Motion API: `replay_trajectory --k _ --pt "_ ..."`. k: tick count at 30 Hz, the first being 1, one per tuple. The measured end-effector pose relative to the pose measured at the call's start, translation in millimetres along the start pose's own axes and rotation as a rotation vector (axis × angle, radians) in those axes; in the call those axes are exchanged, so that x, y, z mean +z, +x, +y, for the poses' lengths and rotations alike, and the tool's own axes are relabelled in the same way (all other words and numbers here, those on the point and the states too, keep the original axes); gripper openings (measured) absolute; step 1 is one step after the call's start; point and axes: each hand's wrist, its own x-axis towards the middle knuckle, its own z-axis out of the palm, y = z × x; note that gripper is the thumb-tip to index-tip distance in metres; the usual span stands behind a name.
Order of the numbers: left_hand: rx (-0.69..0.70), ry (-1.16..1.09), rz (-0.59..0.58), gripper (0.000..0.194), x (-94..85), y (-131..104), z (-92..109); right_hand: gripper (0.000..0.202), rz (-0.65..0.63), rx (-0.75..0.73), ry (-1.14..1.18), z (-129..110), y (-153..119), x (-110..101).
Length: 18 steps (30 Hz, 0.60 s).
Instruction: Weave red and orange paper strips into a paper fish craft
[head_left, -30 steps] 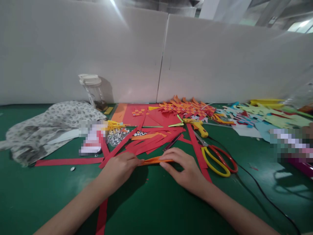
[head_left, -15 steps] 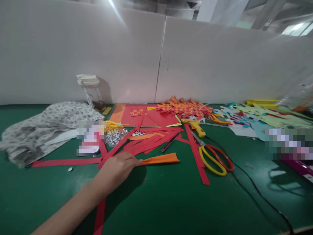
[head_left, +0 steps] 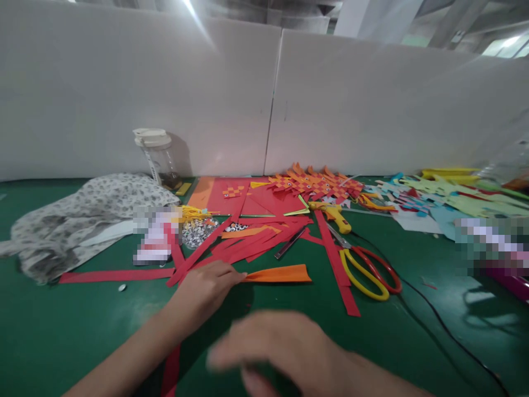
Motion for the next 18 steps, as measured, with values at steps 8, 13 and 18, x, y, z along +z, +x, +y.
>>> replay_trajectory --k 8,13,18 --pt "-0.134 -0.119 -0.003 0.016 10.1 0 6 0.020 0.009 0.253 -0.257 85 16 17" --pt "-0.344 -0.280 0.070 0.037 7.3 0 2 0.010 0.166 0.289 -0.198 94 12 5" --pt "-0.446 -0.421 0.142 0.018 4.1 3 -5 0.011 0.249 0.368 -0.122 97 13 -2"
